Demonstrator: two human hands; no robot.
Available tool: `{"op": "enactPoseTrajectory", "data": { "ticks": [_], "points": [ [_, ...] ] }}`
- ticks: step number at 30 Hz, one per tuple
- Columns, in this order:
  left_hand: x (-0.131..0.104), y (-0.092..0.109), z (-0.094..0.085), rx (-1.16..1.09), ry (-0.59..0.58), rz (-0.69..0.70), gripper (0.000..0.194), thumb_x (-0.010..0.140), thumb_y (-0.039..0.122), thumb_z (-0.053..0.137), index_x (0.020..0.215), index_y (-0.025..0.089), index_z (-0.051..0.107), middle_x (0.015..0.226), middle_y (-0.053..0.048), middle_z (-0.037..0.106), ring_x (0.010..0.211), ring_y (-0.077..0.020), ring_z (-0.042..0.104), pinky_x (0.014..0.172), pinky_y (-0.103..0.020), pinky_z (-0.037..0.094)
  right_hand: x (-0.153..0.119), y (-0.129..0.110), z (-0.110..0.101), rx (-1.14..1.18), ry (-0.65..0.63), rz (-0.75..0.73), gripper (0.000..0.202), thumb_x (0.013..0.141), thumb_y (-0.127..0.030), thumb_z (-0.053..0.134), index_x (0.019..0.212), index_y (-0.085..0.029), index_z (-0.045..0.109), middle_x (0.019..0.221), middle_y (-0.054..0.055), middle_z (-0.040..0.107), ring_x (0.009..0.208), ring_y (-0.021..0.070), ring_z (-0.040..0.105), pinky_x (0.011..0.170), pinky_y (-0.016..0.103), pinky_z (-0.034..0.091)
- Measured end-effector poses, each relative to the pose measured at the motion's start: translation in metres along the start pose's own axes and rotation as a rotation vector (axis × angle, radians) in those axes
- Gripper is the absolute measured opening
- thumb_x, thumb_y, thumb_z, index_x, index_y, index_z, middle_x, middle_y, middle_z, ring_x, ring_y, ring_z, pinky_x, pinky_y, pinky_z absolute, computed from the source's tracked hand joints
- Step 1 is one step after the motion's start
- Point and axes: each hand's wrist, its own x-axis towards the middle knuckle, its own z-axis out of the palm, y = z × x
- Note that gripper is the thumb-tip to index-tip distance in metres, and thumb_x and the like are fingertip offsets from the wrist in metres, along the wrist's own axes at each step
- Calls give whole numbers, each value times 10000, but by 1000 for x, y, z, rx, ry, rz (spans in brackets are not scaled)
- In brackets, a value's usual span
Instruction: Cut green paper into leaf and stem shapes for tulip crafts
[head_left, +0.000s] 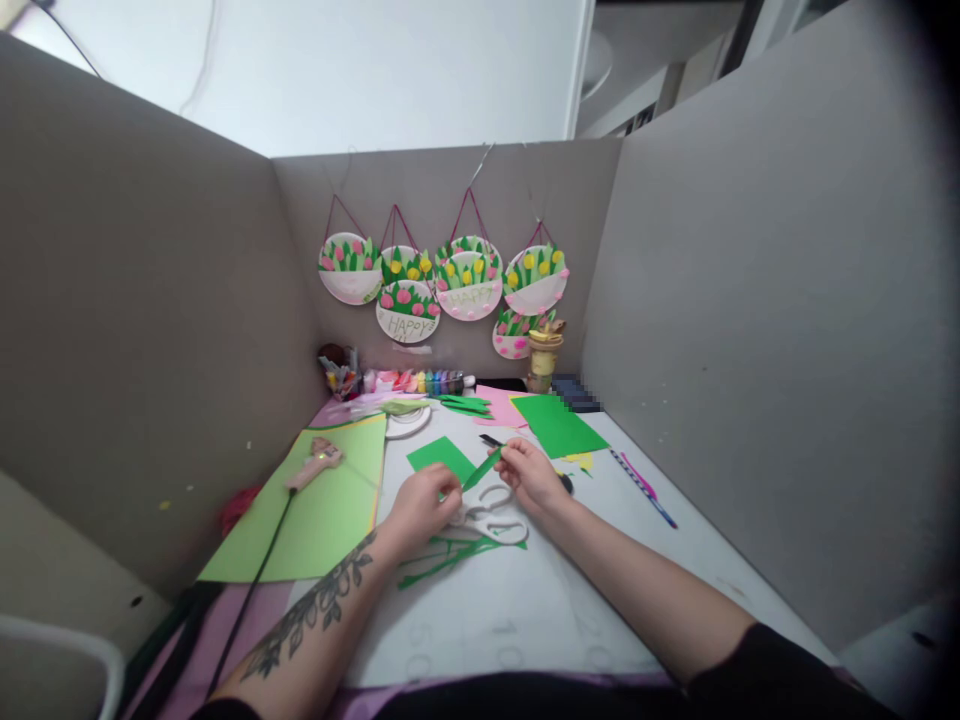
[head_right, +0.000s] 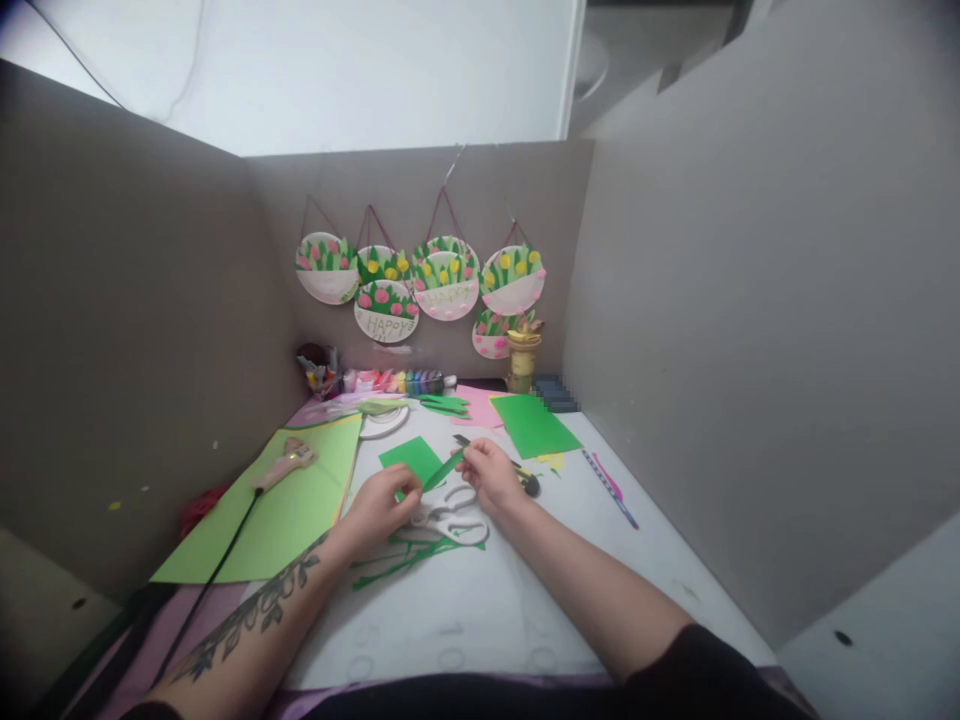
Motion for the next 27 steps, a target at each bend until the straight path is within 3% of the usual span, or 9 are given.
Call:
{"op": "enactPoseTrajectory", "data": {
  "ticks": [5, 11, 16, 20, 27],
  "points": [
    [-1, -2, 3, -4, 63, -13, 188, 859, 246, 455, 763, 178, 601, 780, -36, 604, 757, -167, 551, 696, -277, 419, -1, 1, 1, -22, -11, -30, 445, 522, -290, 811, 812, -211, 483, 636, -58, 589, 560, 113, 590, 497, 193, 397],
    [-4, 0, 9, -25, 80, -44, 300, 846, 365, 547, 1069, 171, 601, 936, -63, 651, 811, -183, 597, 734, -300, 460, -9, 3, 4, -110, -87, -41, 451, 545, -310, 823, 893, -201, 558, 660, -43, 599, 600, 146, 634, 524, 229, 446],
    [-2, -3, 9, 35, 47, -35, 196, 869, 287, 486, 860, 179, 649, 809, -49, 658, 769, -179, 586, 707, -283, 430, -8, 5, 3, -134, -119, -48, 399, 552, -402, 826, 786, -194, 578, 632, -25, 592, 594, 169, 634, 501, 250, 451],
    [1, -7, 6, -24, 126, -41, 219, 871, 293, 472, 790, 176, 638, 759, -38, 645, 740, -166, 568, 699, -274, 422, -4, 7, -1, -163, -109, -67, 389, 554, -410, 825, 771, -192, 588, 627, -14, 605, 595, 172, 633, 491, 244, 440],
    [6, -9, 0, -262, 205, -200, 246, 824, 347, 498, 709, 165, 617, 698, -16, 629, 671, -149, 546, 627, -251, 410, -2, 11, -4, -233, -110, -123, 319, 593, -346, 803, 781, -185, 602, 619, -15, 608, 583, 152, 607, 514, 245, 437]
  ]
}}
